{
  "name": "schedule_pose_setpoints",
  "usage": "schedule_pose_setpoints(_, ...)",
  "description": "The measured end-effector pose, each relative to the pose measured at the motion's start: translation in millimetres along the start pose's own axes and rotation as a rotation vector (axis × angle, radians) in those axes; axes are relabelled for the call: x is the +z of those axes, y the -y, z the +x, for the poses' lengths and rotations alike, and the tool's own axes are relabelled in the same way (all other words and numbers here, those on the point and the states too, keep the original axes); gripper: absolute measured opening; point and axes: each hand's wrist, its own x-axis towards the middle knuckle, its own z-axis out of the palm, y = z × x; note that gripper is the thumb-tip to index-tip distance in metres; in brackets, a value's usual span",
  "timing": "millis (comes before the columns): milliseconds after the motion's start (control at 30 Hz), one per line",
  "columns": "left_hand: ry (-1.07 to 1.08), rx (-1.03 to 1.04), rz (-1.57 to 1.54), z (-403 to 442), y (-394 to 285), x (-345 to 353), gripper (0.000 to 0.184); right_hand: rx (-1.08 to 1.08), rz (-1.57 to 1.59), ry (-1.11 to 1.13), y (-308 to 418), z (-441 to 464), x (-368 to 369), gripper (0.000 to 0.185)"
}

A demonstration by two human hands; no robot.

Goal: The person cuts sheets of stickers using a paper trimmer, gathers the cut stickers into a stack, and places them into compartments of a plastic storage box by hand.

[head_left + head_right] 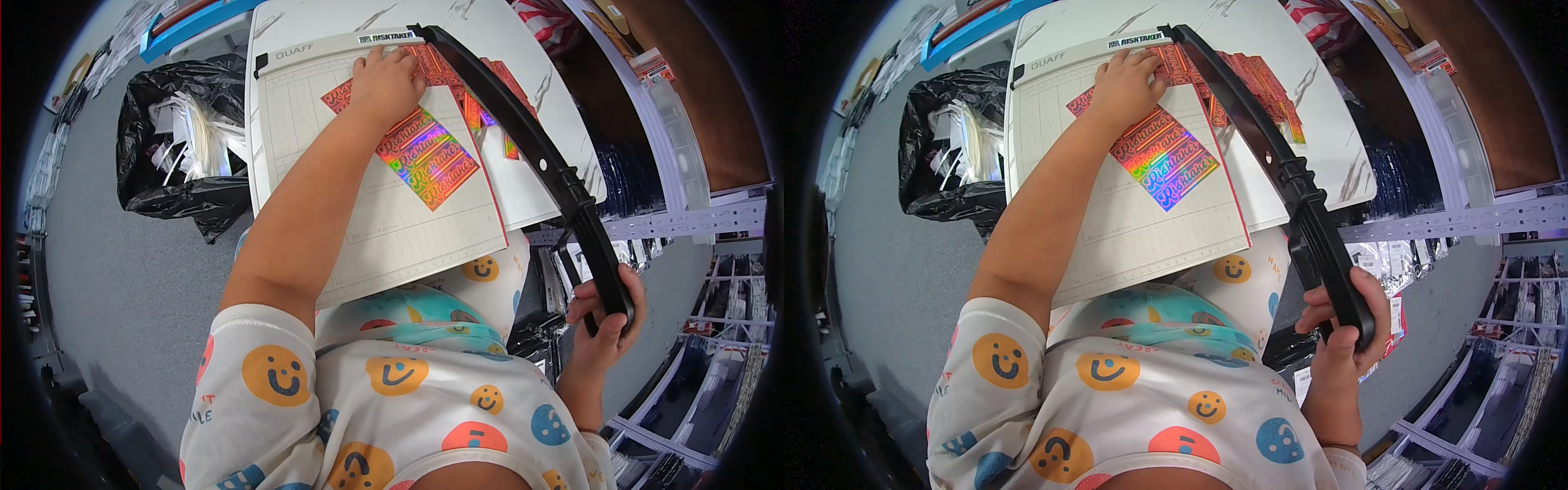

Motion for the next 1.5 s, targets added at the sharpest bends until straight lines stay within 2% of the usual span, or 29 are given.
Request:
schedule_pose_setpoints(467,-0.044,0.020,-0.035,-0.1,1.3,3.4,0.036,-0.015,0.042,0.047,-14.2,-10.8,-1.2,0.062)
schedule_pose_setpoints(567,0.025,-0.001,0.004,0.5,0.8,1.2,0.038,-0.036,0.077,0.074,-28.8,-19.5,-2.5,0.060)
schedule_pose_setpoints(733,0.014,0.006,0.005,0.5,0.3,1.0,0.037,-0.171,0.098,0.100,-69.9,-39.1,-1.2,0.051)
schedule_pose_setpoints(933,-0.015,0.012,0.006,0.7,1.1,2.7,0.036,-0.204,0.081,0.121,-74.7,-40.1,-3.1,0.051)
schedule_pose_setpoints(1033,-0.025,0.012,0.005,-1.4,0.9,5.2,0.036,-0.175,0.124,0.060,-99.6,-58.9,3.4,0.051)
schedule_pose_setpoints(1067,-0.038,0.010,0.006,0.3,1.3,4.5,0.036,-0.173,0.109,0.117,-101.6,-58.4,2.5,0.052)
schedule_pose_setpoints(1200,-0.005,-0.002,-0.023,0.7,1.1,-1.4,0.036,-0.097,0.127,0.087,-70.8,-46.3,-1.3,0.056)
schedule_pose_setpoints(1300,0.021,0.001,-0.044,2.4,0.4,-2.2,0.035,0.027,0.077,0.040,-10.5,-10.6,-3.6,0.064)
schedule_pose_setpoints(1500,0.058,0.028,-0.081,8.8,-8.4,-2.3,0.034,0.023,0.027,0.010,21.0,13.7,1.6,0.064)
